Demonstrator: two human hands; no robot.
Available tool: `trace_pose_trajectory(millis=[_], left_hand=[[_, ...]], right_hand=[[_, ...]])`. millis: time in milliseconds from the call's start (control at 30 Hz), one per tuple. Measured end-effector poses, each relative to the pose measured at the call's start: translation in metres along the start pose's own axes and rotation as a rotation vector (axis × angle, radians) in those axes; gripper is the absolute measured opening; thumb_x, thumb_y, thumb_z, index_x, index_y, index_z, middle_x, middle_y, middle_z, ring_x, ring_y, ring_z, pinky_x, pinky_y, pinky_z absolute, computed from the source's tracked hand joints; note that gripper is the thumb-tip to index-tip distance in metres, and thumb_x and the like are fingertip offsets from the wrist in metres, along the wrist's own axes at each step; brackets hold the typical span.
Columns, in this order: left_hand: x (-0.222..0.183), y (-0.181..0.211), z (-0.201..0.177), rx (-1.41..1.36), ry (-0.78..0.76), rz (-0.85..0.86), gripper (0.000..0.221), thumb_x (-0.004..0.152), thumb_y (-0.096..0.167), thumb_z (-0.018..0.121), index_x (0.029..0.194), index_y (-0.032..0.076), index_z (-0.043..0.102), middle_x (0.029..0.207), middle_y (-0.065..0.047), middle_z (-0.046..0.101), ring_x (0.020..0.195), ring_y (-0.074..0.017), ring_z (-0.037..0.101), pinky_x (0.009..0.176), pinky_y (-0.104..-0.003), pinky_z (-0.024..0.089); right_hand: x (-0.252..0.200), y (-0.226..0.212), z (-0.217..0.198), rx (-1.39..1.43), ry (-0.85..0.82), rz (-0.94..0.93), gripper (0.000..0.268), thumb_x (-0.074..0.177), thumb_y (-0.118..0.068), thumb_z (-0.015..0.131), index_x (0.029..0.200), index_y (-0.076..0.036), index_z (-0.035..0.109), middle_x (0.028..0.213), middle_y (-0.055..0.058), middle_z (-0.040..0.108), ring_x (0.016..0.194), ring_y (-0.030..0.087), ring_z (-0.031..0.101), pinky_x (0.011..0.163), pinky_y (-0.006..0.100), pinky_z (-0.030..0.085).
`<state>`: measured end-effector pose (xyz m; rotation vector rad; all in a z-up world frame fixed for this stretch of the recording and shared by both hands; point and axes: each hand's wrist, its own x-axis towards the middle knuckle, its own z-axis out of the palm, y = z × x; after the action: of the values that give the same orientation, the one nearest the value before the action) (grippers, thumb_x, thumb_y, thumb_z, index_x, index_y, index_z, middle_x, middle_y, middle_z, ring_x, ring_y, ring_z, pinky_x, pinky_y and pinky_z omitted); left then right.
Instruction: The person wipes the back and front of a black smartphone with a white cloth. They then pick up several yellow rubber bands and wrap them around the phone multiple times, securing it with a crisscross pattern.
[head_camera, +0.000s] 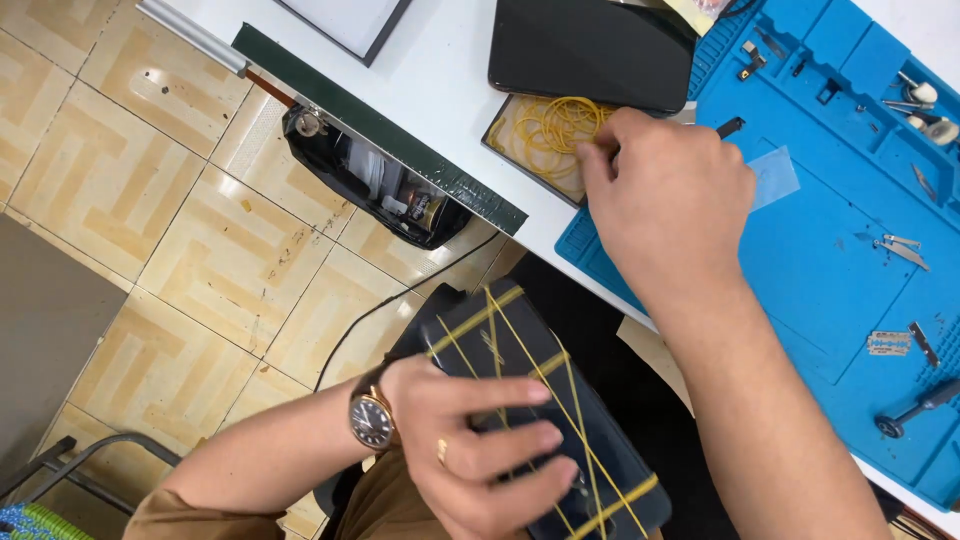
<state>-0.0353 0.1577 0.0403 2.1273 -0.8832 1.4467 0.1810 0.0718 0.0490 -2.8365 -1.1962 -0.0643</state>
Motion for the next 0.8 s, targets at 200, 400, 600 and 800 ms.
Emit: trace_pose_trajectory(millis=[200, 400, 600, 800], left_hand=[[-0.013, 0.030, 0.032, -0.223, -0.005, 0.128, 0.020, 0.107, 0.014, 0.069, 0.119, 0.004, 0.081, 0.107, -0.007, 0.076, 0.112, -0.0128, 0.071, 0.109, -0.038, 0.068], [-0.044, 0.076, 0.061, -0.764, -0.081, -0.547, 0.061, 0.105, 0.058, 0.062, 0.141, 0.008, 0.065, 0.131, -0.014, 0.072, 0.120, -0.0330, 0.079, 0.112, -0.046, 0.071], [-0.035, 0.076, 0.076, -1.221, 0.573, -1.749, 0.049, 0.110, 0.015, 0.064, 0.152, 0.009, 0.038, 0.122, -0.014, 0.069, 0.103, -0.0205, 0.074, 0.096, -0.040, 0.068], [-0.036, 0.064, 0.054, -1.208, 0.638, -1.842, 0.059, 0.107, 0.024, 0.069, 0.156, 0.004, 0.043, 0.126, -0.010, 0.074, 0.110, -0.0173, 0.073, 0.103, -0.034, 0.061]], right_hand=[[-0.003, 0.009, 0.003, -0.012, 0.077, -0.043, 0.013, 0.109, -0.029, 0.075, 0.100, -0.021, 0.079, 0.084, 0.010, 0.075, 0.072, 0.043, 0.070, 0.048, 0.058, 0.051], [0.005, 0.006, 0.022, 0.038, 0.144, -0.060, 0.014, 0.109, -0.036, 0.081, 0.106, -0.023, 0.087, 0.082, 0.007, 0.079, 0.073, 0.038, 0.074, 0.050, 0.054, 0.056], [0.008, 0.010, 0.022, 0.180, 0.193, -0.137, 0.011, 0.106, -0.019, 0.082, 0.096, -0.019, 0.077, 0.081, 0.001, 0.071, 0.067, 0.033, 0.067, 0.047, 0.052, 0.047], [0.003, 0.007, 0.025, 0.048, 0.221, -0.051, 0.028, 0.109, -0.037, 0.084, 0.095, -0.018, 0.069, 0.093, 0.002, 0.068, 0.067, 0.032, 0.067, 0.043, 0.050, 0.047]])
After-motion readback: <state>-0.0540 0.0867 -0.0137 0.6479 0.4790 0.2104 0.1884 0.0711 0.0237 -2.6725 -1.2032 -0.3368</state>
